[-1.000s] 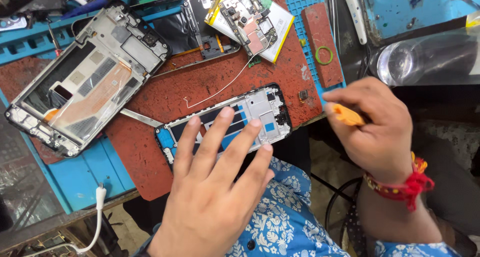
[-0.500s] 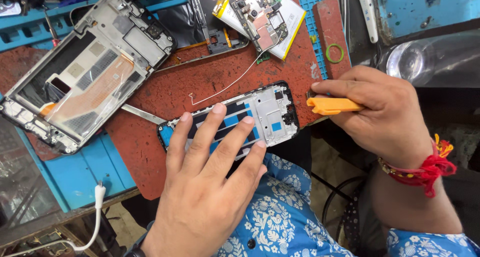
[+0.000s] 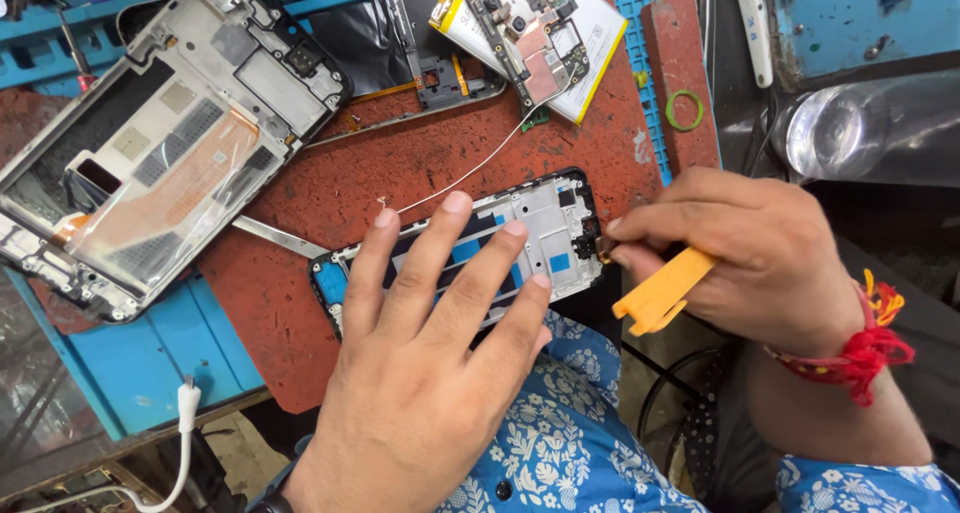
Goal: The person uses tweezers and a metal spudger to manipulate internal components and cables of a disassembled mobile phone, then handles a yellow tool while working on the device frame.
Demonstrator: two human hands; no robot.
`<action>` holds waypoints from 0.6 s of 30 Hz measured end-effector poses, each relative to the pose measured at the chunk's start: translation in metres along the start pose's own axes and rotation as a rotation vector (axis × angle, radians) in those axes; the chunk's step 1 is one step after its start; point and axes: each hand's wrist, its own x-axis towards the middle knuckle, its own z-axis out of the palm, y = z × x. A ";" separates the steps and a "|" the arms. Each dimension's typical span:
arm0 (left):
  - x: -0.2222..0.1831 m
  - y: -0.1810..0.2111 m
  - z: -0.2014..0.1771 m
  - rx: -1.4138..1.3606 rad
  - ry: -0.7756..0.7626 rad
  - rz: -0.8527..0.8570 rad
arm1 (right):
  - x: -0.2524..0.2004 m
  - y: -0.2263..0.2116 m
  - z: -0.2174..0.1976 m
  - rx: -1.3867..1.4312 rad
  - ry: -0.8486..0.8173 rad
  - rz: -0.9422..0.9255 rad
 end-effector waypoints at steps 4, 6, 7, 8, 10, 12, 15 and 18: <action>0.004 0.000 0.001 0.007 -0.018 0.012 | 0.007 -0.001 0.003 -0.020 -0.028 -0.032; 0.006 -0.001 0.001 0.010 -0.036 0.014 | 0.009 -0.003 0.002 -0.023 -0.038 -0.033; 0.006 -0.002 0.002 0.015 -0.050 0.013 | 0.010 -0.004 0.002 -0.031 -0.038 -0.038; 0.007 -0.002 0.002 0.020 -0.063 0.013 | 0.010 -0.004 0.002 -0.038 -0.039 -0.043; 0.009 -0.004 0.002 0.002 -0.077 0.018 | 0.011 -0.005 0.002 -0.046 -0.046 -0.046; 0.011 -0.005 0.003 -0.006 -0.086 0.022 | 0.010 -0.005 0.002 -0.048 -0.061 -0.038; 0.013 -0.004 0.004 0.000 -0.092 0.018 | 0.011 -0.007 0.001 -0.035 -0.058 -0.038; 0.015 -0.003 0.007 -0.002 -0.090 0.015 | 0.012 -0.010 0.001 -0.048 -0.056 -0.022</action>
